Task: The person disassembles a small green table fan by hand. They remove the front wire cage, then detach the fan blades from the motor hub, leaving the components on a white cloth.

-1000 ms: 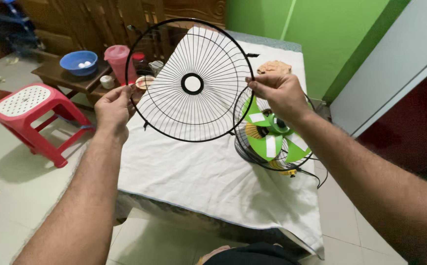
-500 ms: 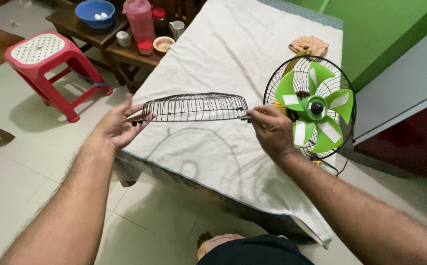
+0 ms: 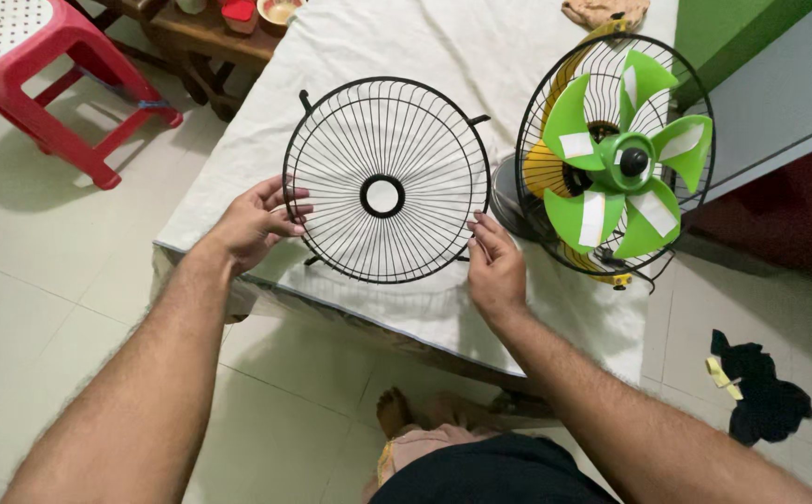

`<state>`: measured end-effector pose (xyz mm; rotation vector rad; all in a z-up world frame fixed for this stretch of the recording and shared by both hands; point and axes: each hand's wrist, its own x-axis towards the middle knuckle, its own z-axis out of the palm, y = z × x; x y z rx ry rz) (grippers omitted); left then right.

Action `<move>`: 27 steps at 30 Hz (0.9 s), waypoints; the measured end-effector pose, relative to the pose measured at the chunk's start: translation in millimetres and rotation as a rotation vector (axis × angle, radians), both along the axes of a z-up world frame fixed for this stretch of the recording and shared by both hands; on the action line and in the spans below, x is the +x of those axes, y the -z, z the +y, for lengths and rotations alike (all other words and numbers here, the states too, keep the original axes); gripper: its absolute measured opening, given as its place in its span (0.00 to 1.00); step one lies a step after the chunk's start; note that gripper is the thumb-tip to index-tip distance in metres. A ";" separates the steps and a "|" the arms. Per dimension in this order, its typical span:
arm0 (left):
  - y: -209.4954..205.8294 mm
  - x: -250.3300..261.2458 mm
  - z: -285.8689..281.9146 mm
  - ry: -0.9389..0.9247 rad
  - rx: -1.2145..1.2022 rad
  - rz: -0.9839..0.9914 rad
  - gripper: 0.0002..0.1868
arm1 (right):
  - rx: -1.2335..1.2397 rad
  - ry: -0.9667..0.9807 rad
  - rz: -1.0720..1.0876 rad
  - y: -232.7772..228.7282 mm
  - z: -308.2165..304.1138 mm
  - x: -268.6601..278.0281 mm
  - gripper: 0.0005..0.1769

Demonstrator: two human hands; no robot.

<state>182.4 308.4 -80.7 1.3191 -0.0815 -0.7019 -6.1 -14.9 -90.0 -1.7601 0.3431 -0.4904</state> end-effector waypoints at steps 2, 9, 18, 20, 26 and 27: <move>8.8 -0.8 -9.5 0.007 0.047 0.012 0.47 | 0.016 0.014 0.084 9.6 -5.8 -1.3 0.18; 15.2 -2.2 -29.8 0.142 0.291 0.087 0.33 | -0.184 0.105 0.297 21.8 -17.2 -11.3 0.28; 8.1 -0.5 -40.0 0.179 0.738 -0.111 0.39 | -0.230 0.112 0.524 19.7 -21.0 -12.7 0.34; 10.3 -4.8 -39.8 0.149 0.707 -0.094 0.42 | -0.249 0.106 0.575 18.2 -21.2 -12.5 0.34; 16.0 -33.0 -46.5 -0.074 0.660 -0.244 0.43 | -0.414 0.112 0.459 17.7 -19.8 -23.6 0.31; 15.4 -40.8 -49.7 -0.123 0.697 -0.308 0.43 | -0.436 0.103 0.431 18.0 -20.0 -29.4 0.31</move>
